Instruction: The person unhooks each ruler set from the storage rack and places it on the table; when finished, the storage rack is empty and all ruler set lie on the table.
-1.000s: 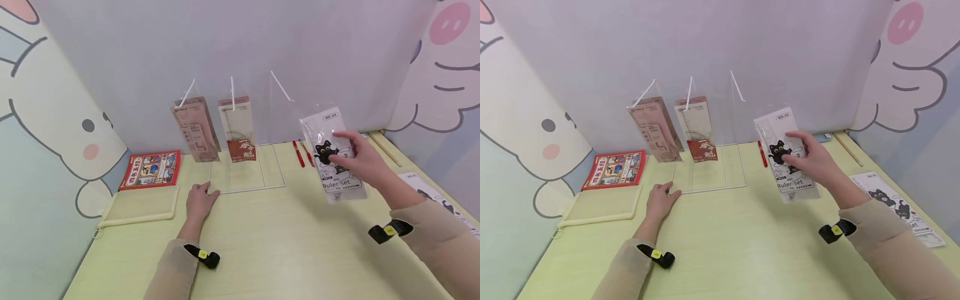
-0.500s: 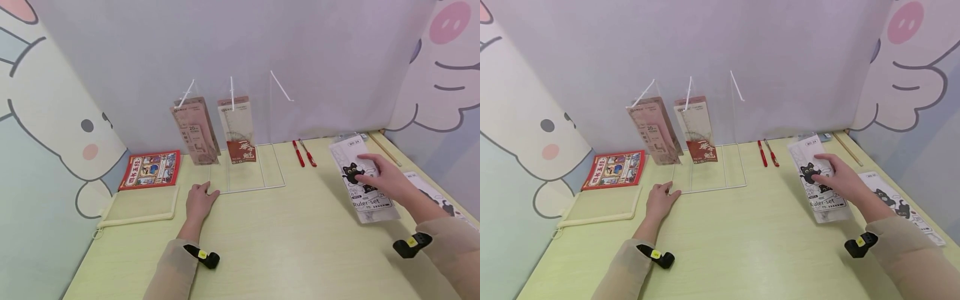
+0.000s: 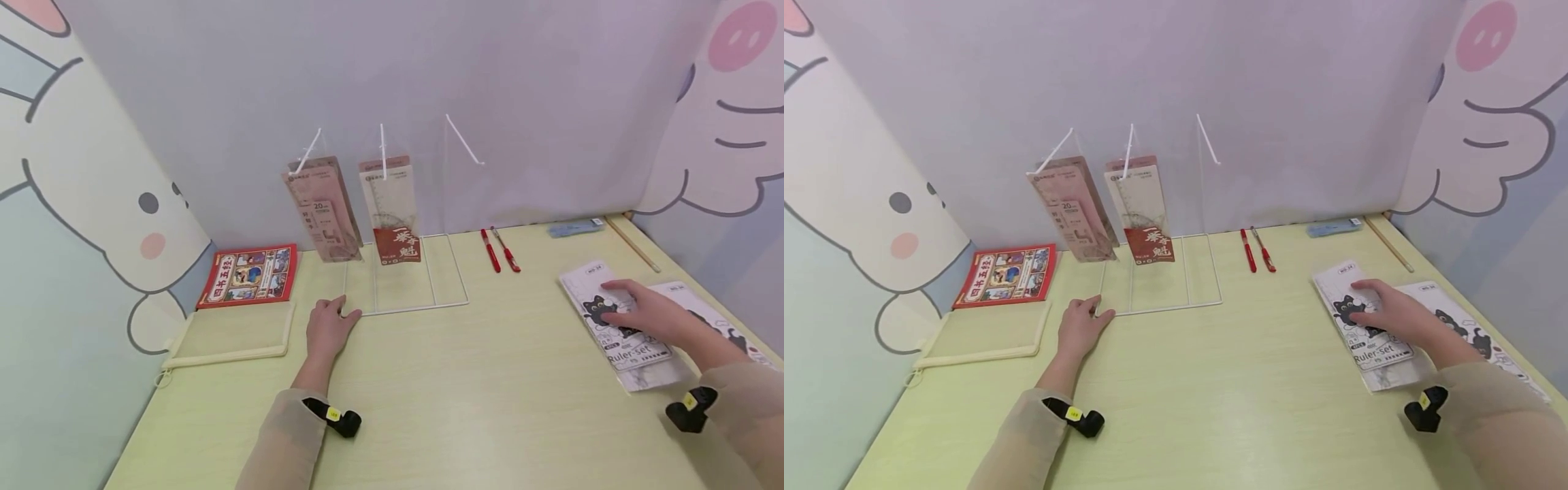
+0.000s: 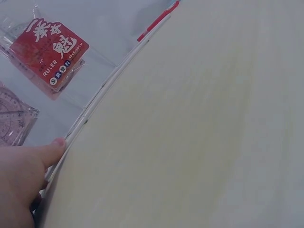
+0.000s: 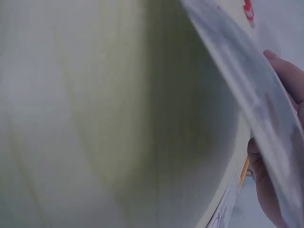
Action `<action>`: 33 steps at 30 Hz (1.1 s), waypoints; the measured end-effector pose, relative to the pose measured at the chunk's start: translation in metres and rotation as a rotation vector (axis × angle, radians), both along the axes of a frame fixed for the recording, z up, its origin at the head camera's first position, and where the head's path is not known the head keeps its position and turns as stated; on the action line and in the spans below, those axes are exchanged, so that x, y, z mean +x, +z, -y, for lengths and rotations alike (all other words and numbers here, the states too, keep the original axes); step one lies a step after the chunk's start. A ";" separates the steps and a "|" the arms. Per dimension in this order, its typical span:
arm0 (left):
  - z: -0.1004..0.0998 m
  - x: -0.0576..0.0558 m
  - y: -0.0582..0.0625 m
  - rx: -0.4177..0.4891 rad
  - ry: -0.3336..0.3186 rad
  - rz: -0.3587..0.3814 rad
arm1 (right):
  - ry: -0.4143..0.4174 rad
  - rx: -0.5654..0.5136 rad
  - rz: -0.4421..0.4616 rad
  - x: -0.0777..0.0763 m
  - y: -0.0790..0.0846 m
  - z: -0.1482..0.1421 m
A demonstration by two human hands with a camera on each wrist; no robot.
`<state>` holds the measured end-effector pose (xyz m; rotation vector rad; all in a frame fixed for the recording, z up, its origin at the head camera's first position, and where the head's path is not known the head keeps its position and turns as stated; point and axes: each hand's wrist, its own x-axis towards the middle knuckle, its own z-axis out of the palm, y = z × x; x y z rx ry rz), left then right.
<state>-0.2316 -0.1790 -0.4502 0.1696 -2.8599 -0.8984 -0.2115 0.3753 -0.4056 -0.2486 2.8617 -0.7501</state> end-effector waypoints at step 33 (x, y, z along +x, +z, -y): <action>0.001 0.000 -0.002 -0.012 -0.006 -0.013 | 0.139 0.217 -0.082 0.019 -0.011 -0.044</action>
